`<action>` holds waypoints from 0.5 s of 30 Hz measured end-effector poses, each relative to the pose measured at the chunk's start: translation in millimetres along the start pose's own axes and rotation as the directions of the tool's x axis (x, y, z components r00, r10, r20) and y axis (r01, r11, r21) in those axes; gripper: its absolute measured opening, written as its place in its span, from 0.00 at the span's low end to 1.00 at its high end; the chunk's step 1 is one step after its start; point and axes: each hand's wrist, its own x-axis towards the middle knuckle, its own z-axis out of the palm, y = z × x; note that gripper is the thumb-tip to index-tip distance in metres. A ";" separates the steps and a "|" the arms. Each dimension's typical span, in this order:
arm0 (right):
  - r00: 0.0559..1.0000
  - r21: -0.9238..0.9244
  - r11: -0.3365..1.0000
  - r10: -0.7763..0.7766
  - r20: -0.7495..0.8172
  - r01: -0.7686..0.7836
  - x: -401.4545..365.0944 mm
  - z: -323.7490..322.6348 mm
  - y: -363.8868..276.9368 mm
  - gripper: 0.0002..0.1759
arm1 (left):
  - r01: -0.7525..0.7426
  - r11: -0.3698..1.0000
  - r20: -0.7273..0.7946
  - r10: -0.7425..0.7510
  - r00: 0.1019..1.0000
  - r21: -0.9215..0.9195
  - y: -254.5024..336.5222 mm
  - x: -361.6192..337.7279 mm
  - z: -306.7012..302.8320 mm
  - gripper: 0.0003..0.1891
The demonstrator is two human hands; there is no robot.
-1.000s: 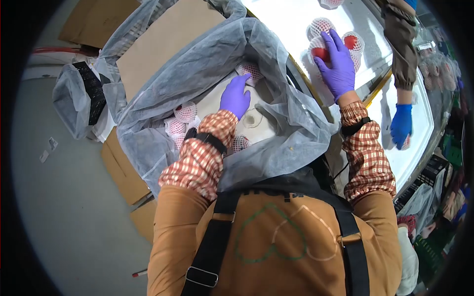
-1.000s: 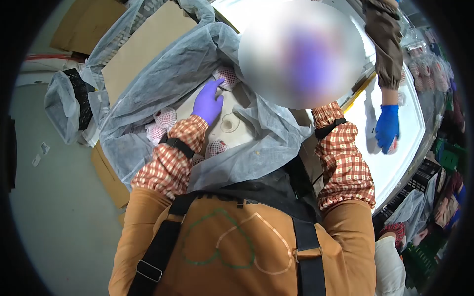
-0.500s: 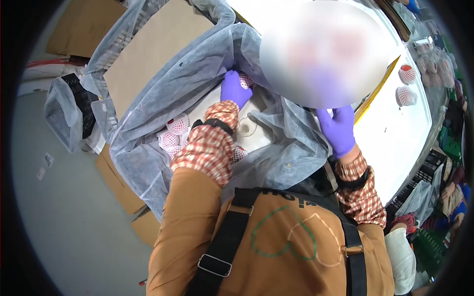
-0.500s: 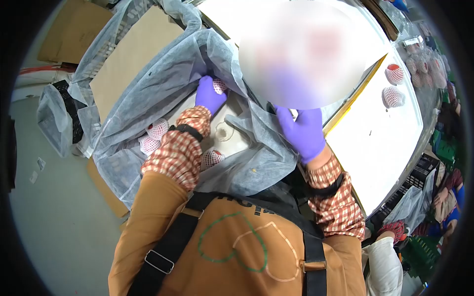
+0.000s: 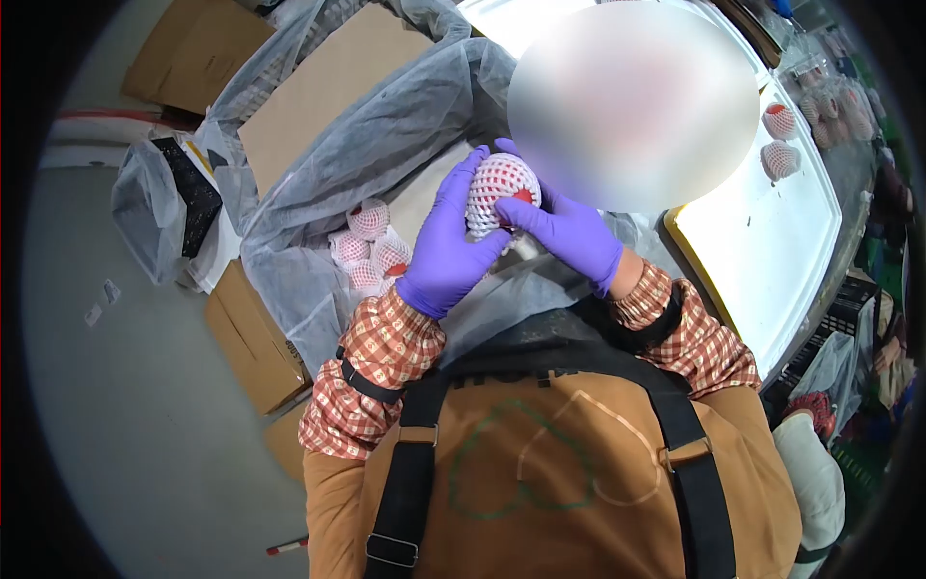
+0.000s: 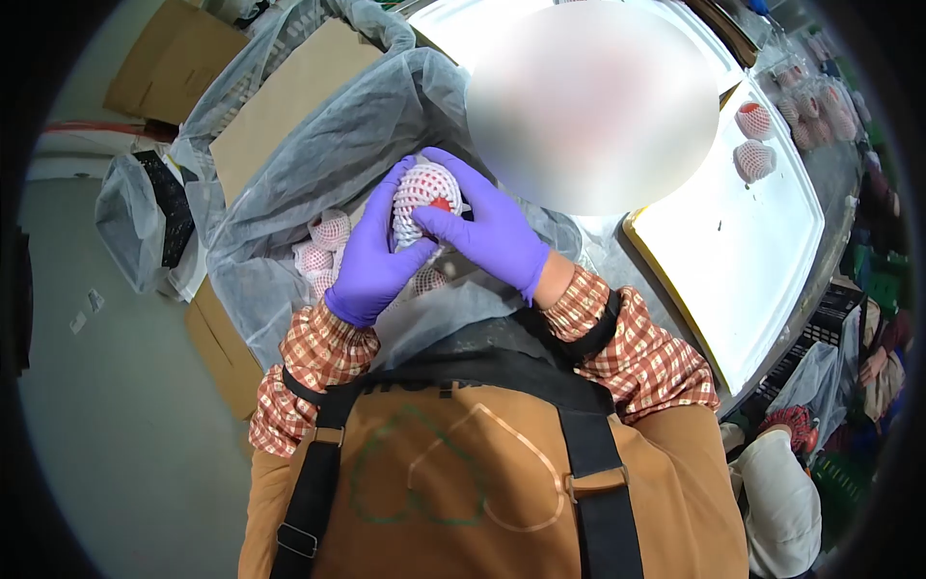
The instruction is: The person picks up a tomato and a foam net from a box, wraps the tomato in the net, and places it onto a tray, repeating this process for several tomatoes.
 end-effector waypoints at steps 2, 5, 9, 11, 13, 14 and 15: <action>0.997 -0.011 0.999 -0.040 0.058 0.041 -5.0 6.3 -4.4 0.33 | 0.000 0.999 -0.054 0.003 0.999 0.045 -2.5 -15.5 -4.3 0.42; 0.996 0.042 0.999 -0.021 0.090 0.018 -11.3 16.9 -6.0 0.28 | -0.011 0.979 -0.173 0.047 0.984 0.204 5.8 -34.9 4.9 0.44; 0.993 0.188 0.982 -0.031 0.113 0.010 -14.6 26.2 -3.0 0.23 | 0.020 0.865 -0.270 0.135 0.953 0.502 6.0 -47.0 13.8 0.47; 0.993 0.241 0.970 -0.031 0.118 0.002 -15.1 23.2 -6.3 0.23 | 0.011 0.860 -0.280 0.155 0.947 0.511 9.1 -50.9 13.3 0.47; 0.991 0.067 0.996 -0.073 0.108 0.066 -14.0 12.5 -7.4 0.23 | -0.041 0.983 -0.141 0.016 0.990 -0.177 15.3 -58.1 5.5 0.50; 0.990 0.068 0.995 -0.081 0.113 0.074 -13.1 9.4 -7.3 0.23 | -0.047 0.984 -0.145 0.022 0.989 -0.170 20.3 -62.1 4.5 0.50; 0.990 -0.001 0.999 -0.037 0.139 0.038 -12.1 7.0 -7.5 0.23 | -0.029 0.922 -0.140 -0.027 0.990 -0.386 28.6 -66.4 4.1 0.51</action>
